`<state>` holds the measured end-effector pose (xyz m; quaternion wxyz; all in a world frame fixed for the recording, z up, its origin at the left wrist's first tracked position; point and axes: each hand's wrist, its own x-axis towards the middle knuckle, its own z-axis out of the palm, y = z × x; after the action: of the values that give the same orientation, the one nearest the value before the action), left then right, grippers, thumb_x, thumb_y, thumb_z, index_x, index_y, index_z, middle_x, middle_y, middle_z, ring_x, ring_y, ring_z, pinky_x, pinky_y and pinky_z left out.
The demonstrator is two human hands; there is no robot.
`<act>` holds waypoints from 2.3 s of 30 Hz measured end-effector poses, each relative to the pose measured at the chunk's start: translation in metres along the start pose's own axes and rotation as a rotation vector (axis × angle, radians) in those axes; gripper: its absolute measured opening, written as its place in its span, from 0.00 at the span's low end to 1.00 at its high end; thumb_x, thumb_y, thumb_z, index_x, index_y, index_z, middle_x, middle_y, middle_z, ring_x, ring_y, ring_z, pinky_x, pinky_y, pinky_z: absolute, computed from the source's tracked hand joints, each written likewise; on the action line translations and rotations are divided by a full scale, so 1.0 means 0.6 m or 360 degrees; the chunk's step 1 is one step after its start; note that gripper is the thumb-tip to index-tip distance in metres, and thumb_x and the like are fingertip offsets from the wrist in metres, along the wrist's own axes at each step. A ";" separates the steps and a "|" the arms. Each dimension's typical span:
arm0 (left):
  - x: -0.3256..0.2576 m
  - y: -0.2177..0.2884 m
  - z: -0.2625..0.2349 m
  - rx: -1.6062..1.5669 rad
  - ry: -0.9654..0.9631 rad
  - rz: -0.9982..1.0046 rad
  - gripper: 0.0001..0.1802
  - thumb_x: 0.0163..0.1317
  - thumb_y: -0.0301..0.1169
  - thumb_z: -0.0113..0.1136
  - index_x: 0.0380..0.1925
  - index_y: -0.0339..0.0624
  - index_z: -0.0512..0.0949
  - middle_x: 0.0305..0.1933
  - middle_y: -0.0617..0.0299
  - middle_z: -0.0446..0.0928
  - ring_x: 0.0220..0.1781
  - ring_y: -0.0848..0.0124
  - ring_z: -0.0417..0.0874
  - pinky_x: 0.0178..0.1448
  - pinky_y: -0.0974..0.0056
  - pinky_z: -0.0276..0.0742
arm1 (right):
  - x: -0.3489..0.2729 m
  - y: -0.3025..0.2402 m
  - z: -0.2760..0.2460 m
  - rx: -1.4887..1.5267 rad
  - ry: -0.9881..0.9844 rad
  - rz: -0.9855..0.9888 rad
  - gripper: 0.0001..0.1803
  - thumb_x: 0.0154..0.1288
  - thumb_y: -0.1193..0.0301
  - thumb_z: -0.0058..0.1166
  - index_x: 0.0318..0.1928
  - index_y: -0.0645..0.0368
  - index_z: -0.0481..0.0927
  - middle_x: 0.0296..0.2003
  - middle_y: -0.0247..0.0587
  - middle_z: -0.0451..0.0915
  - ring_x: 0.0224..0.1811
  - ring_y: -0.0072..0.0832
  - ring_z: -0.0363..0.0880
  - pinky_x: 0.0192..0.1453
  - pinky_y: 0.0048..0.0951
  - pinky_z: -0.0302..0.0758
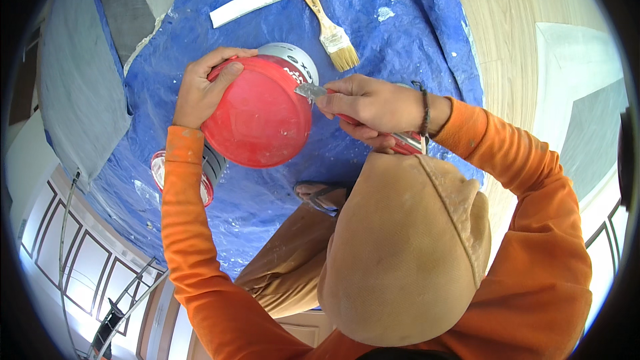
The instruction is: The person opens a red paint bucket using a utility knife, removes the lid, and stirs the white paint inside with a metal mixing stick. The person then pours the mixed paint into a second bucket and continues to stir the contents.
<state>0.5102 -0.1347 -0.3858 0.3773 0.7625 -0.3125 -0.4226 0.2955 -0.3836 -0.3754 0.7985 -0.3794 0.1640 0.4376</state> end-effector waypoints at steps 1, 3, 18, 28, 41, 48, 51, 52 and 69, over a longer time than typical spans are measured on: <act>-0.001 -0.001 0.000 -0.0029 0.0000 -0.0005 0.14 0.76 0.31 0.61 0.54 0.34 0.88 0.56 0.55 0.91 0.58 0.67 0.89 0.68 0.61 0.81 | -0.001 0.001 0.003 0.0010 -0.0001 -0.0014 0.17 0.85 0.57 0.45 0.46 0.58 0.76 0.16 0.29 0.65 0.10 0.21 0.62 0.14 0.31 0.60; -0.001 -0.001 -0.003 -0.0017 -0.0018 -0.0021 0.15 0.76 0.31 0.61 0.54 0.34 0.87 0.57 0.54 0.90 0.59 0.67 0.88 0.69 0.61 0.80 | -0.002 0.003 0.005 0.0044 -0.0001 -0.0021 0.17 0.84 0.56 0.45 0.46 0.58 0.76 0.17 0.30 0.65 0.10 0.21 0.62 0.14 0.31 0.60; 0.002 -0.011 -0.003 -0.0080 -0.0012 -0.0020 0.14 0.76 0.30 0.62 0.54 0.33 0.87 0.58 0.53 0.90 0.61 0.66 0.88 0.70 0.61 0.79 | 0.002 0.005 -0.006 0.0117 0.0046 0.0041 0.15 0.84 0.56 0.46 0.47 0.55 0.74 0.18 0.29 0.67 0.10 0.21 0.64 0.13 0.31 0.63; -0.003 -0.010 0.001 -0.0080 0.0056 -0.0023 0.13 0.75 0.28 0.64 0.54 0.33 0.87 0.57 0.54 0.90 0.60 0.67 0.88 0.68 0.62 0.80 | 0.005 -0.005 -0.011 0.0230 -0.0040 0.0106 0.16 0.85 0.54 0.45 0.44 0.53 0.72 0.16 0.28 0.64 0.09 0.20 0.61 0.11 0.29 0.59; 0.002 -0.003 -0.001 0.0007 0.0100 0.0026 0.13 0.74 0.30 0.67 0.52 0.34 0.88 0.55 0.52 0.91 0.58 0.65 0.90 0.67 0.61 0.82 | 0.013 -0.019 -0.015 0.0197 -0.0044 0.0080 0.15 0.85 0.56 0.44 0.44 0.54 0.71 0.15 0.28 0.64 0.09 0.20 0.62 0.12 0.28 0.61; 0.003 0.000 -0.003 0.0034 0.0115 0.0061 0.13 0.73 0.30 0.69 0.52 0.34 0.88 0.54 0.52 0.91 0.58 0.64 0.91 0.66 0.60 0.83 | 0.013 -0.033 -0.020 0.0247 -0.0082 0.0165 0.16 0.87 0.56 0.43 0.44 0.54 0.70 0.13 0.29 0.64 0.07 0.19 0.62 0.09 0.25 0.58; 0.004 0.000 -0.002 0.0020 0.0122 0.0058 0.13 0.73 0.30 0.69 0.51 0.34 0.88 0.54 0.52 0.91 0.58 0.64 0.91 0.66 0.60 0.83 | 0.012 -0.025 -0.025 0.0481 -0.0157 0.0222 0.14 0.85 0.55 0.47 0.46 0.52 0.73 0.15 0.27 0.63 0.08 0.18 0.62 0.10 0.27 0.60; 0.004 0.001 -0.002 0.0012 0.0127 0.0052 0.13 0.73 0.31 0.69 0.51 0.34 0.88 0.54 0.52 0.91 0.58 0.64 0.91 0.66 0.60 0.83 | 0.015 -0.021 -0.029 0.0564 -0.0190 0.0244 0.14 0.85 0.55 0.47 0.46 0.51 0.73 0.15 0.26 0.63 0.08 0.17 0.62 0.10 0.27 0.59; -0.004 -0.009 0.005 0.0033 0.0215 -0.0006 0.15 0.72 0.36 0.71 0.51 0.36 0.89 0.53 0.55 0.92 0.56 0.67 0.91 0.64 0.62 0.84 | 0.004 -0.040 0.012 0.0642 -0.0027 0.0370 0.15 0.85 0.57 0.43 0.42 0.50 0.75 0.16 0.27 0.64 0.12 0.21 0.62 0.14 0.31 0.62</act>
<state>0.5072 -0.1310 -0.3905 0.3888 0.7938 -0.2892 -0.3676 0.3161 -0.3849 -0.3608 0.8037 -0.1869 0.2839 0.4883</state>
